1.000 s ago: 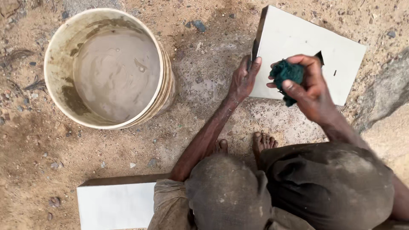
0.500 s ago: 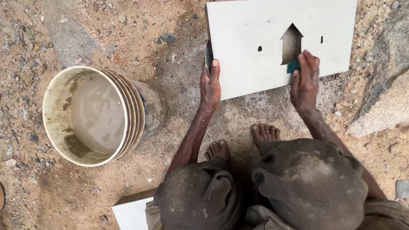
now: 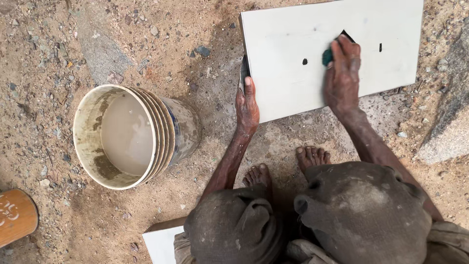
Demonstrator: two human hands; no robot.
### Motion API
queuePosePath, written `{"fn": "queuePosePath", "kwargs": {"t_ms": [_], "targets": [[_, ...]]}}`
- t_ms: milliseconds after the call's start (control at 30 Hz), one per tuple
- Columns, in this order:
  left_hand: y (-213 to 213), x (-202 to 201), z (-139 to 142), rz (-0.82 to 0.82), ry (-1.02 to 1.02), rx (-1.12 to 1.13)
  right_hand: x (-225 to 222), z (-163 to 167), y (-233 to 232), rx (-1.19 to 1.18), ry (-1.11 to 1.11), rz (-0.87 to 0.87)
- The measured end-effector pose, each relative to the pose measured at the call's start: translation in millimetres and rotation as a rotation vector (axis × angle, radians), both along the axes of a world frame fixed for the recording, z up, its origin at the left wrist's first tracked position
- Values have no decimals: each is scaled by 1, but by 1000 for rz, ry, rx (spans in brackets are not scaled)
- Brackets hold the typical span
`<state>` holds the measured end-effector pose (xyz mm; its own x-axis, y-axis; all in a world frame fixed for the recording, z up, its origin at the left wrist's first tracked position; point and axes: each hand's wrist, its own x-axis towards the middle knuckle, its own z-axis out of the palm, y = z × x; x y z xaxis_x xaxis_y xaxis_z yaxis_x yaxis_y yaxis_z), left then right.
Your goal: The person smooths the surface of a white ceramic tile using a sanding block and a sponge. They repeatedly dip the sponge into a bucket of water and wipe the tile, focusing on the edges and a central cutout.
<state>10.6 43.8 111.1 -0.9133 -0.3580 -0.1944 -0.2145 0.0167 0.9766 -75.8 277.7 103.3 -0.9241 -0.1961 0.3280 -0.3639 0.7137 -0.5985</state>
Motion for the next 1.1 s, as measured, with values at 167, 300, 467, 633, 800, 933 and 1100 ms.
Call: {"fn": "queuePosePath", "kwargs": {"t_ms": [167, 300, 467, 633, 800, 933, 1100], "targets": [[-2, 3, 12, 63, -145, 23, -11, 42, -41, -28, 306, 79], [-15, 11, 17, -35, 44, 163, -18, 78, -103, -119, 443, 460], [-30, 5, -14, 141, -185, -88, -76, 54, -44, 122, 438, 139], [-36, 0, -29, 59, 7, -61, -118, 42, 16, -260, -46, -307], [-41, -4, -29, 19, 63, -166, -91, 60, -34, -269, 180, -27], [-56, -6, -58, -7, 300, -575, -37, 78, -115, -131, 446, 352], [-91, 18, -106, -118, 550, -1214, -88, 55, -62, 127, 378, 149]]}}
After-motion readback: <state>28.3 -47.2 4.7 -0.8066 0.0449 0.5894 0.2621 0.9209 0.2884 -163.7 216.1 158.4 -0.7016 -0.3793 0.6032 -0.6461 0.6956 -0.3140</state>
